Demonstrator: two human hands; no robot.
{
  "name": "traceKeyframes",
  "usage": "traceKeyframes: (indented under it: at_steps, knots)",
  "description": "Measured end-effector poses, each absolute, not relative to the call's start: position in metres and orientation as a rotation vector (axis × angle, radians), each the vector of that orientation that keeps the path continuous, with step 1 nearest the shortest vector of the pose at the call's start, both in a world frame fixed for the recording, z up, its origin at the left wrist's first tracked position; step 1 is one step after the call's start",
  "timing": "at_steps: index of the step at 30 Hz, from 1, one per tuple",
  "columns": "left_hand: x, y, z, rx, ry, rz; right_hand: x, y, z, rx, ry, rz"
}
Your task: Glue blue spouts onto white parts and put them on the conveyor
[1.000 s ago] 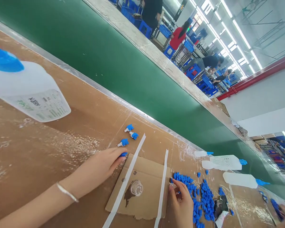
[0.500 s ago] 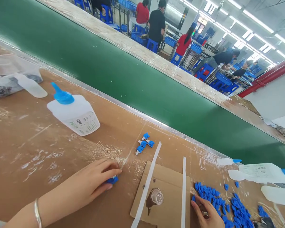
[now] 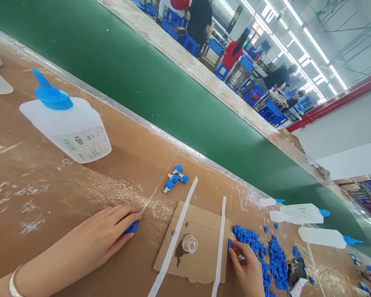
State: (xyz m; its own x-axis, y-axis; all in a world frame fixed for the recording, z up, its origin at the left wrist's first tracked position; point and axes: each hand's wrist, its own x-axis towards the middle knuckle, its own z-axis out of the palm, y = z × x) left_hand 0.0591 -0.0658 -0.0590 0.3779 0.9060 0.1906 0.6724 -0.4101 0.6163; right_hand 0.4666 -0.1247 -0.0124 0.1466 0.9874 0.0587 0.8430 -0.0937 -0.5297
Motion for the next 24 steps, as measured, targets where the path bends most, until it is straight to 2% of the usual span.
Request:
traceKeyframes:
  at_steps: [5,11,18,24]
  knots:
    - [0.072,-0.079,-0.049,1.85,1.208,0.781,0.42,-0.133,0.007,-1.887,-1.756,0.355]
    - [0.096,-0.089,-0.034,1.482,0.988,0.763,0.353,-0.119,0.021,-1.823,-2.199,0.362]
    - [0.095,-0.085,-0.022,1.363,0.891,0.709,0.34,-0.099,0.023,-1.853,-2.45,0.231]
    - [0.097,-0.086,-0.025,1.319,0.89,0.725,0.347,-0.102,0.022,-1.821,-2.349,0.285]
